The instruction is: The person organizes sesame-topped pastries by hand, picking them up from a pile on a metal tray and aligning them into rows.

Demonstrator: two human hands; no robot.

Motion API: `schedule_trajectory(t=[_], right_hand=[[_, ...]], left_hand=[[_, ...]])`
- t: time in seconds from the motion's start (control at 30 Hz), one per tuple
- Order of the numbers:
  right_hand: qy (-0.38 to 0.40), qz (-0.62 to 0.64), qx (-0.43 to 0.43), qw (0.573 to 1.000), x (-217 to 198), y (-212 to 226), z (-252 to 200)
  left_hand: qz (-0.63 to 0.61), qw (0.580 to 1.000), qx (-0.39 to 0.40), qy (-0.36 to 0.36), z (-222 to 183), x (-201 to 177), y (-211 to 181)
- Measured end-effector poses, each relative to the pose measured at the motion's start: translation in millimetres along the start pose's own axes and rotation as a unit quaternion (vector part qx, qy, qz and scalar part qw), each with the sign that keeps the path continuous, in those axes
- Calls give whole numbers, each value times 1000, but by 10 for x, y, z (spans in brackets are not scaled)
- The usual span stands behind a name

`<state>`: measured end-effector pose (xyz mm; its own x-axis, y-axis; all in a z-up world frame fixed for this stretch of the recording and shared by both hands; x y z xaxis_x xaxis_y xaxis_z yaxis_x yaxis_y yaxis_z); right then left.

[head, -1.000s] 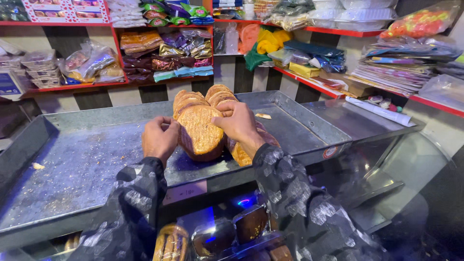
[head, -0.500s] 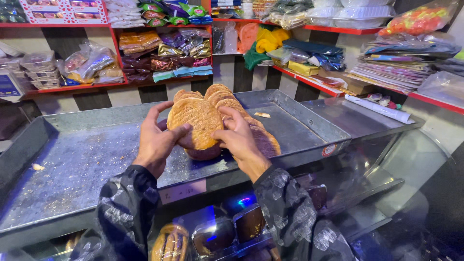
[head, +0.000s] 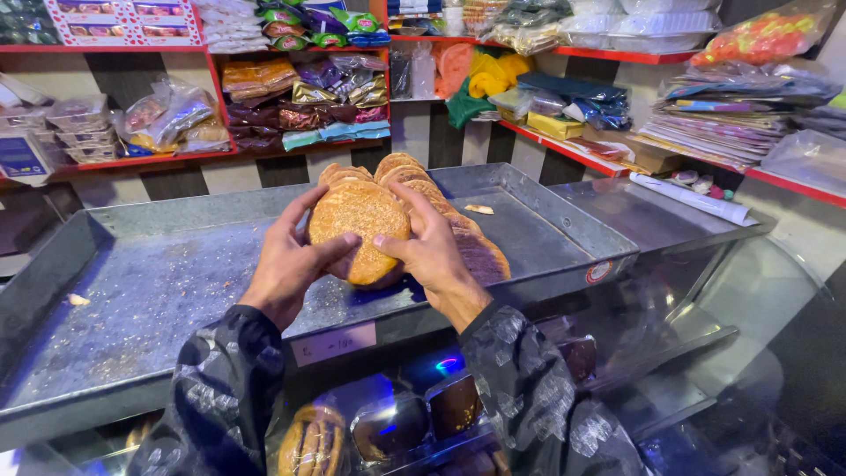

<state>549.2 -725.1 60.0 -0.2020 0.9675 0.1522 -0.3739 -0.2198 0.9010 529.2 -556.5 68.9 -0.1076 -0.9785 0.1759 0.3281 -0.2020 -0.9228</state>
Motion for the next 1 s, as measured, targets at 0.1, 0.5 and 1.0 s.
schedule_trajectory(t=[0.1,0.5,1.0], right_hand=[[7,22,-1,1000,-29,-49,12],[3,25,-12,1000,-61,205,-329],[31,6,-99,995,198,782,-1594]], left_hand=[[16,1000,8,1,-47,17,-25],[37,997,67,-27,-122,-55,-9],[16,999,-11,-37,-1493,197,-302]])
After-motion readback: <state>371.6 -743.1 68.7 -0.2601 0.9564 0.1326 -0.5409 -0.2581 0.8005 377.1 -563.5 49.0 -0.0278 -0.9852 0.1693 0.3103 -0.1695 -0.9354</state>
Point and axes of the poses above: each hand's wrist, its own z-axis towards the middle knuckle, its own x-axis out of the palm, y = z × x, the point moved 9 cm from there along z, towards the middle knuckle, and after that the axes turned 5 degrees about y, right-handed, at the moved point
